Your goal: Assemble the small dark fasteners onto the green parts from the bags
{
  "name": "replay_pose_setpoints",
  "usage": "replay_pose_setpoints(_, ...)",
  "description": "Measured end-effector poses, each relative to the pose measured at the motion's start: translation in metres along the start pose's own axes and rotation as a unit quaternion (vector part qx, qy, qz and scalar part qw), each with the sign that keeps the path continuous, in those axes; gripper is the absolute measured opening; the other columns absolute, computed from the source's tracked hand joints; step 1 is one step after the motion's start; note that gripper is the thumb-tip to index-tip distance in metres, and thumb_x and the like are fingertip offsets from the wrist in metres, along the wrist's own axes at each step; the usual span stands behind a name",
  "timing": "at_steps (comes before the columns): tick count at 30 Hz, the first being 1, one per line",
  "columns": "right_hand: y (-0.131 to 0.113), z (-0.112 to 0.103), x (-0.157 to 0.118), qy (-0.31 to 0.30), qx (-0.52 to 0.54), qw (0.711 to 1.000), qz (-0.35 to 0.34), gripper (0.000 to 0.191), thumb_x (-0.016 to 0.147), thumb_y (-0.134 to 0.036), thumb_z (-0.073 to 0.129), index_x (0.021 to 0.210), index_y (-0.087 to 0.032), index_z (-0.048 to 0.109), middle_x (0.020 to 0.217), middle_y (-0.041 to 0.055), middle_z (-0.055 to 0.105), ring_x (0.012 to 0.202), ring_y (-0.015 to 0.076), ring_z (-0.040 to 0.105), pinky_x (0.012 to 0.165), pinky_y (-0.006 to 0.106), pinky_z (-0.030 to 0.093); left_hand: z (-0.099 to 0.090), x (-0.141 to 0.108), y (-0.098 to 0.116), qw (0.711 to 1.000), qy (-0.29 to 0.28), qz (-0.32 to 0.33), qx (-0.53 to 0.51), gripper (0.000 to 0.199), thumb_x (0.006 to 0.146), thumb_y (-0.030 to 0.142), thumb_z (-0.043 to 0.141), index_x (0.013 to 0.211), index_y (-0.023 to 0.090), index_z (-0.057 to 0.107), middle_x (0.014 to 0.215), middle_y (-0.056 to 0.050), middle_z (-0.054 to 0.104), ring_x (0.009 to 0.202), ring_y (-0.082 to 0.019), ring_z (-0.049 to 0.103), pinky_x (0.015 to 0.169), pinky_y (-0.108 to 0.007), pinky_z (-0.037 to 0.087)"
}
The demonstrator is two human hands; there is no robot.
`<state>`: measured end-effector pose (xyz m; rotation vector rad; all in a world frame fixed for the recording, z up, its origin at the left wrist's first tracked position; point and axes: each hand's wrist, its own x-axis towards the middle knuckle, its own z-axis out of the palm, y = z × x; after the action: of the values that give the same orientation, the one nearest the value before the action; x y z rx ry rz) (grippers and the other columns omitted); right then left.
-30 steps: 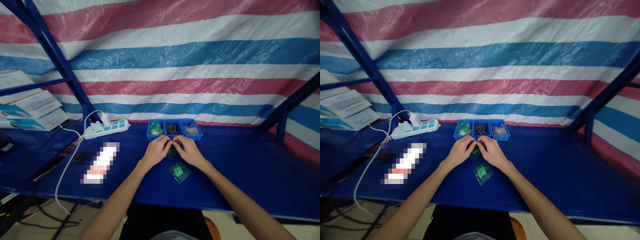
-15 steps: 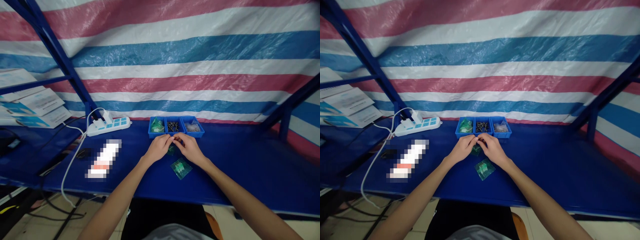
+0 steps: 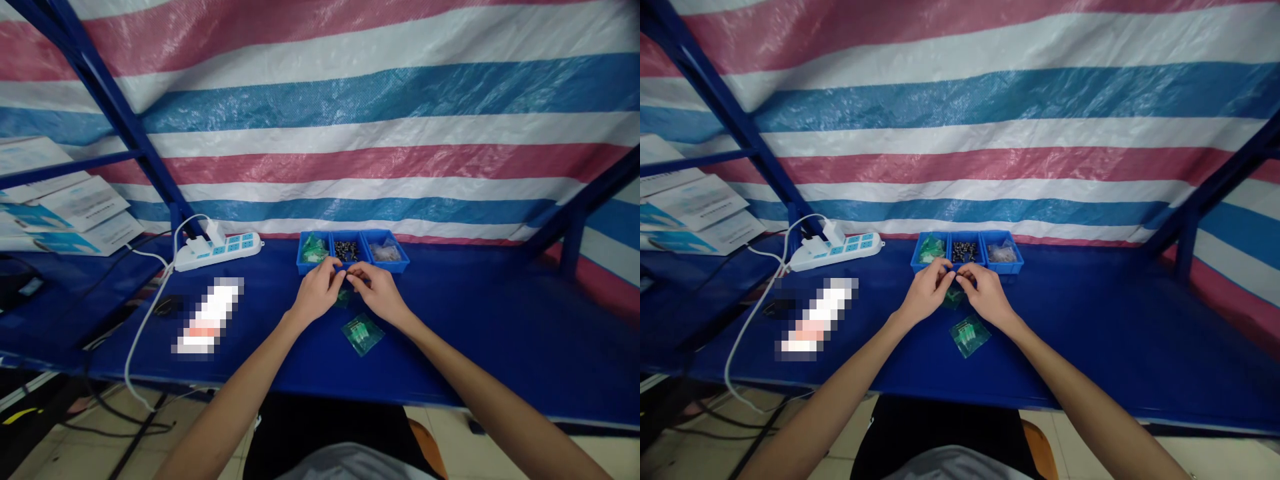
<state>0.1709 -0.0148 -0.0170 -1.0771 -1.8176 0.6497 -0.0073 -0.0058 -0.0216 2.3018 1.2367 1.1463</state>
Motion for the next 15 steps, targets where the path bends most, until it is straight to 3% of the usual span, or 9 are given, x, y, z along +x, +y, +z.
replay_pose_setpoints(3, 0.007, 0.002, 0.002, 0.009, 0.033, 0.999, 0.035, 0.014, 0.089, -0.033, 0.059, 0.091, -0.020, 0.065, 0.077, 0.0026, 0.067, 0.066, 0.0170, 0.063, 0.063, 0.030, 0.051, 0.000, -0.002, -0.001, 0.998, 0.027, 0.035, 0.037, 0.023, 0.095, 0.028, 0.055, 0.116, 0.019, 0.055, 0.089, -0.002, 0.058, 0.072, -0.014, 0.057, 0.066, -0.026, 0.046)
replay_pose_setpoints(7, 0.014, 0.003, 0.003, -0.002, 0.074, 0.996, 0.053, 0.017, 0.088, -0.036, 0.060, 0.088, -0.019, 0.064, 0.074, 0.0007, 0.065, 0.061, 0.0154, 0.061, 0.064, 0.029, 0.049, 0.002, -0.003, -0.001, 0.995, -0.009, 0.068, 0.072, 0.014, 0.097, 0.027, 0.054, 0.109, 0.021, 0.059, 0.101, -0.003, 0.059, 0.077, -0.013, 0.059, 0.068, -0.025, 0.048)
replay_pose_setpoints(15, 0.012, 0.004, 0.001, -0.058, 0.011, 0.997, 0.058, 0.022, 0.094, -0.032, 0.050, 0.081, -0.019, 0.062, 0.063, -0.0010, 0.062, 0.059, 0.0158, 0.061, 0.060, 0.027, 0.043, 0.001, -0.001, -0.002, 0.996, -0.001, 0.063, 0.067, 0.020, 0.103, 0.030, 0.045, 0.106, 0.021, 0.063, 0.103, -0.004, 0.061, 0.088, -0.015, 0.064, 0.078, -0.027, 0.052)
